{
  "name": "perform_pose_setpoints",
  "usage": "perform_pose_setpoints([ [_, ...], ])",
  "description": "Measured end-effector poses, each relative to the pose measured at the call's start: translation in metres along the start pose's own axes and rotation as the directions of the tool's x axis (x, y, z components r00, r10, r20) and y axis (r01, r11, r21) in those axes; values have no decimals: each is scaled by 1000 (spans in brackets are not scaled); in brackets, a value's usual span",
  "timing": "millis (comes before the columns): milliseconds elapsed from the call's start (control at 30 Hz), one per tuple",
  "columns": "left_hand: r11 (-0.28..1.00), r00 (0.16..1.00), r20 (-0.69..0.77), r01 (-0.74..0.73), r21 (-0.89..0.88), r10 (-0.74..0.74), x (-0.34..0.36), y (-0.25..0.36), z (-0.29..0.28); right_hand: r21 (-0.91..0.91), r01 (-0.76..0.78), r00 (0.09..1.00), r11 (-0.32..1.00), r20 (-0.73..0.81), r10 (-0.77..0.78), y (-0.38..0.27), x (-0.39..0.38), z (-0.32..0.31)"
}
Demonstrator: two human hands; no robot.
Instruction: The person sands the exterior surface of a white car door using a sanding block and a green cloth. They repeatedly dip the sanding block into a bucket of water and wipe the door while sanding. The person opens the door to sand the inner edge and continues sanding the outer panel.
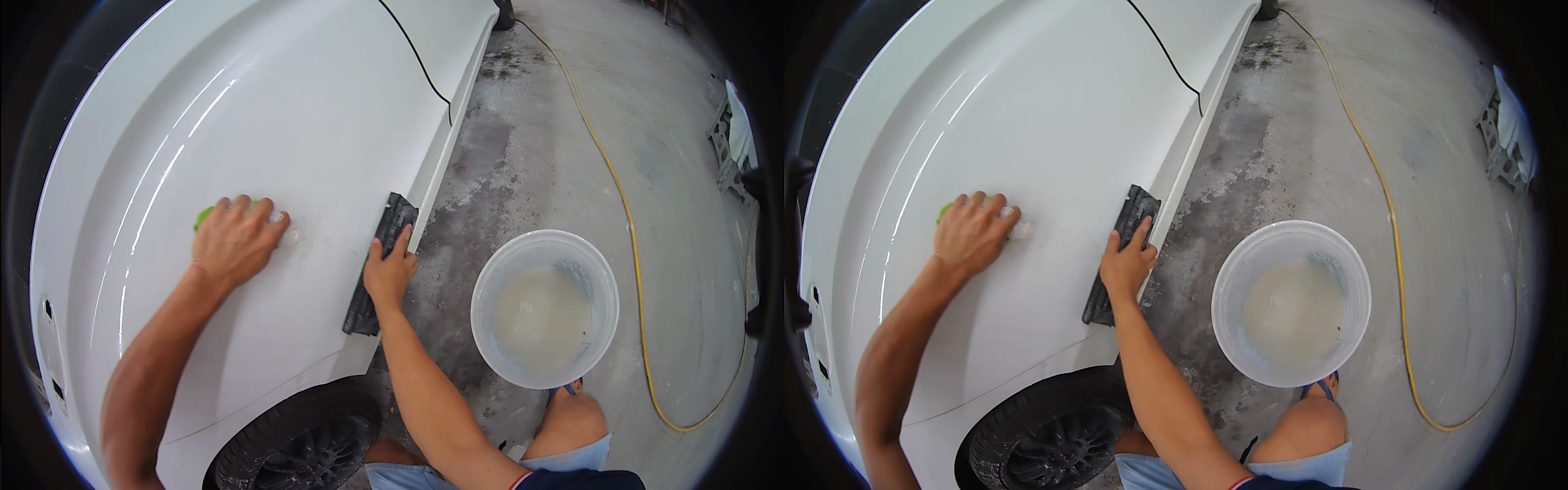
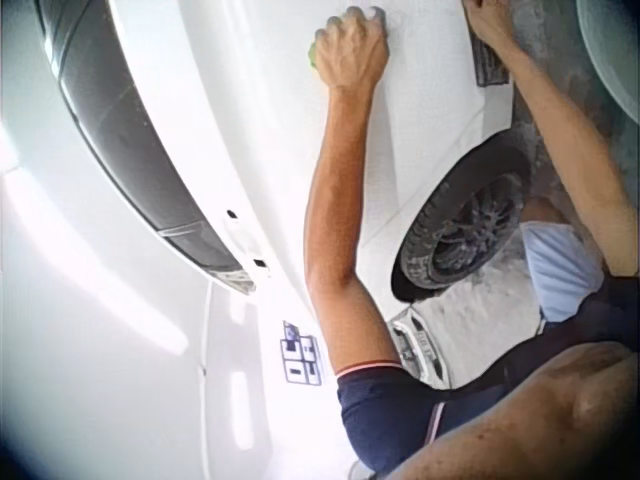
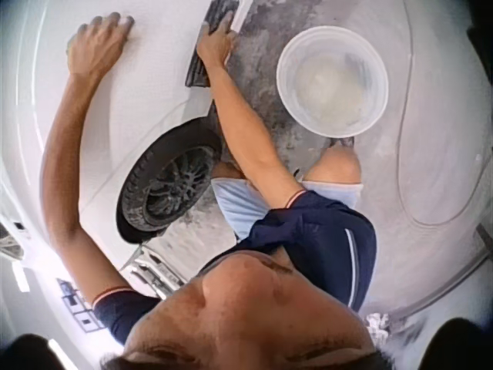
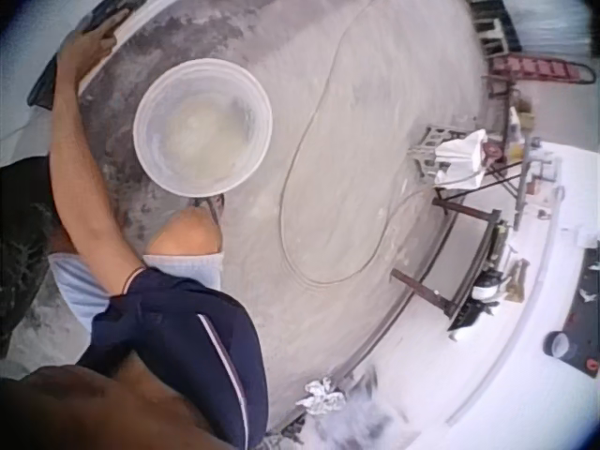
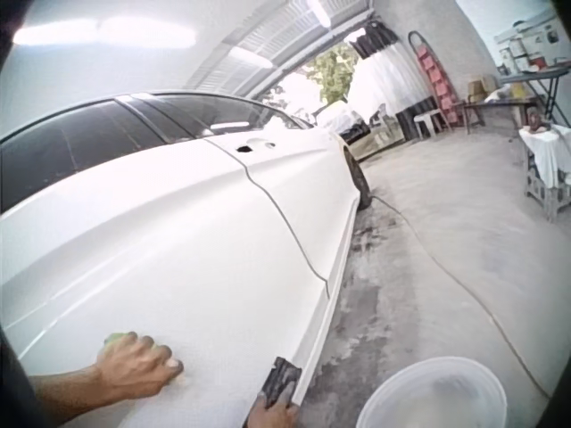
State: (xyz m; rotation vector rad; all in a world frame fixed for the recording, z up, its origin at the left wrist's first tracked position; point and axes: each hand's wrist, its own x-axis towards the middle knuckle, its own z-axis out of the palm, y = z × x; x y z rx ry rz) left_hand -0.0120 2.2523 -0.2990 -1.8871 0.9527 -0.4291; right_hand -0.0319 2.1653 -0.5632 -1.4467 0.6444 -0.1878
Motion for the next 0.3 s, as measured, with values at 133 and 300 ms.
perform_pose_setpoints([
  [133, 1000, 998, -68, 1, 13, 0, -2, -38, -11, -108, 141, 979, 984, -134, -155, -3, -35, 54],
  [300, 999, 959, -282, 32, -14, -34, -8, -46, -5, -213, 230, 965, 950, -80, -251, 5, -102, 91],
])
